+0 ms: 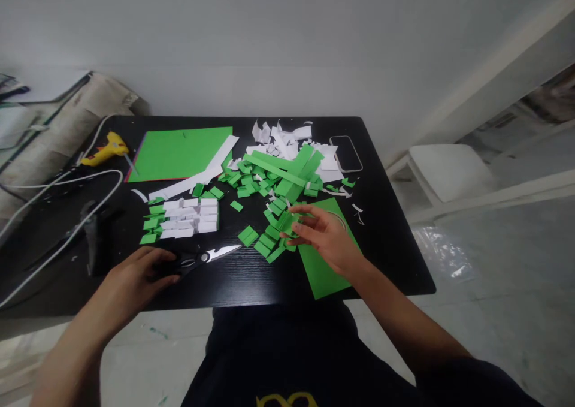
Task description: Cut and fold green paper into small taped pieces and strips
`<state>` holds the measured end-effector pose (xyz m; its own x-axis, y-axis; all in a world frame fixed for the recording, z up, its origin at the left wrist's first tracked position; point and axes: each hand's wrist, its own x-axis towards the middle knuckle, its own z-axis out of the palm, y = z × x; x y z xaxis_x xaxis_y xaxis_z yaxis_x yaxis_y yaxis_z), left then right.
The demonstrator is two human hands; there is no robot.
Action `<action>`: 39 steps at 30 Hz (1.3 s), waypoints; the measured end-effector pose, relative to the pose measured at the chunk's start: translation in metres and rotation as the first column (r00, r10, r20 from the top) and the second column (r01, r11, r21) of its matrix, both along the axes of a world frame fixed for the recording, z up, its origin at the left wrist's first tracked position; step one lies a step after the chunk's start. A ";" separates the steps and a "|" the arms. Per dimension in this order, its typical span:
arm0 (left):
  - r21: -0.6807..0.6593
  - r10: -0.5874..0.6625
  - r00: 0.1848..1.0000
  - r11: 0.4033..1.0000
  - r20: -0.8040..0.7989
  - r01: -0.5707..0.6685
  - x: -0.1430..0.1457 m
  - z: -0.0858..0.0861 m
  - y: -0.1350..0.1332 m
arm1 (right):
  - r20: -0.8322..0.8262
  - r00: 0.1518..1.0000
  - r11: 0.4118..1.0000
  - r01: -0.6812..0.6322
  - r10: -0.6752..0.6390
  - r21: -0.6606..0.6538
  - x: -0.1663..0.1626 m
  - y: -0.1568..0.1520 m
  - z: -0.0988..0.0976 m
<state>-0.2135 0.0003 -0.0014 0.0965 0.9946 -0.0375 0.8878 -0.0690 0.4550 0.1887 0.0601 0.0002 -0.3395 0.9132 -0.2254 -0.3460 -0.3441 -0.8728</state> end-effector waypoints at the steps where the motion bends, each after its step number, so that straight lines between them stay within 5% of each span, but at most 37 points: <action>1: -0.003 0.009 1.000 1.000 0.004 -0.009 0.004 0.005 0.000 | -0.008 1.000 1.000 -0.008 0.008 -0.006 0.000 0.000 0.000; 4: 0.010 0.013 0.997 1.000 0.078 -0.014 0.033 0.021 0.001 | -0.044 0.997 0.997 -0.068 0.066 -0.036 -0.001 -0.002 0.001; 7: 0.027 -0.017 0.929 1.000 0.369 0.007 0.082 0.027 0.007 | -0.087 0.986 0.984 -0.152 0.144 -0.096 -0.004 -0.004 0.003; 11: 0.012 -0.123 0.665 0.986 0.737 0.169 0.147 0.016 0.017 | -0.111 0.967 0.958 -0.243 0.227 -0.154 -0.008 -0.008 0.005; 14: 0.010 -0.084 0.507 0.989 0.858 0.148 0.173 0.007 0.022 | -0.129 0.965 0.955 -0.248 0.229 -0.159 -0.007 -0.010 0.003; 26: -0.019 -0.028 0.432 0.994 0.901 0.104 0.169 0.003 0.021 | -0.028 0.983 0.976 -0.182 0.180 -0.121 0.001 -0.012 -0.002; 39: 0.077 -0.138 0.450 0.986 0.882 0.151 0.167 0.006 0.024 | 0.023 0.991 0.988 -0.126 0.129 -0.085 0.006 -0.010 0.000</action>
<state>-0.0464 0.0244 0.0044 0.2264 0.9633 0.1442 -0.0108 -0.1456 0.9893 0.1942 0.0503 0.0001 -0.4444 0.8406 -0.3096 -0.2700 -0.4552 -0.8484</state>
